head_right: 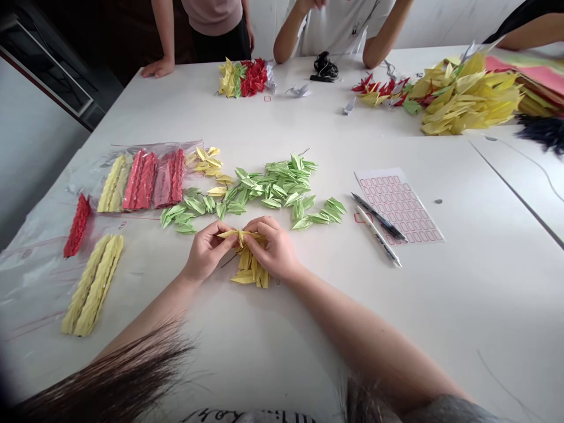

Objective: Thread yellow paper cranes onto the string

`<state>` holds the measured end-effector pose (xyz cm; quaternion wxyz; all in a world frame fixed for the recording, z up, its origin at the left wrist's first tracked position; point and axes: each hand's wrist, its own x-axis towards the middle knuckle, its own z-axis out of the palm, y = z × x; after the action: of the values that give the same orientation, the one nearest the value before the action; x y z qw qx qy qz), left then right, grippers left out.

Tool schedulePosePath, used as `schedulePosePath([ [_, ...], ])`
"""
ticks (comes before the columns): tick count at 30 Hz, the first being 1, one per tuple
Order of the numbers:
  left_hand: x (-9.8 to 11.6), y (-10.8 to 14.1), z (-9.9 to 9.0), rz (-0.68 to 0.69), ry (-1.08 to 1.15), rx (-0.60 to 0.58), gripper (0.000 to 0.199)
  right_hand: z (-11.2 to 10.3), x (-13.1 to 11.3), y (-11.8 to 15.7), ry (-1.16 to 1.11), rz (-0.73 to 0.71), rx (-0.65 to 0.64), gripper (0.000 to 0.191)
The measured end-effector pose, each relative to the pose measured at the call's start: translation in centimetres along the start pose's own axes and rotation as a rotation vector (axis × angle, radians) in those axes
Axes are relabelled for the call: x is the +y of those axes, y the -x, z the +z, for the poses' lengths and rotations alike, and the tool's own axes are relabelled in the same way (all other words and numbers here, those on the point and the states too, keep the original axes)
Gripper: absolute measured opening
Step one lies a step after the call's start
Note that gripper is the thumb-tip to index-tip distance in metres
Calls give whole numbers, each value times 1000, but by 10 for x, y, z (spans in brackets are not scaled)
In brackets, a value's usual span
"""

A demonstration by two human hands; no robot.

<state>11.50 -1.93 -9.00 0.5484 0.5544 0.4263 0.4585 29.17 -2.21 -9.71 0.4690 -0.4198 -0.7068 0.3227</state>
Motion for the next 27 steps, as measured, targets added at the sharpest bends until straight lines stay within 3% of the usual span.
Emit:
schedulePosePath([
  [7,-2,3,1,82,-98,3,21,-1,3,-1,-14,-18,-42,16],
  [13,-3,4,3,197,-237,128,19,-6,-2,-2,-88,-15,-112,39],
  [18,-2,6,4,283,-217,120,13,-4,-6,-1,-42,1,-70,22],
  [24,-3,6,0,164,35,-6,16,-3,-6,0,-38,5,24,15],
  [27,-2,5,0,105,-18,-8,20,-4,-6,0,-46,-20,-6,13],
])
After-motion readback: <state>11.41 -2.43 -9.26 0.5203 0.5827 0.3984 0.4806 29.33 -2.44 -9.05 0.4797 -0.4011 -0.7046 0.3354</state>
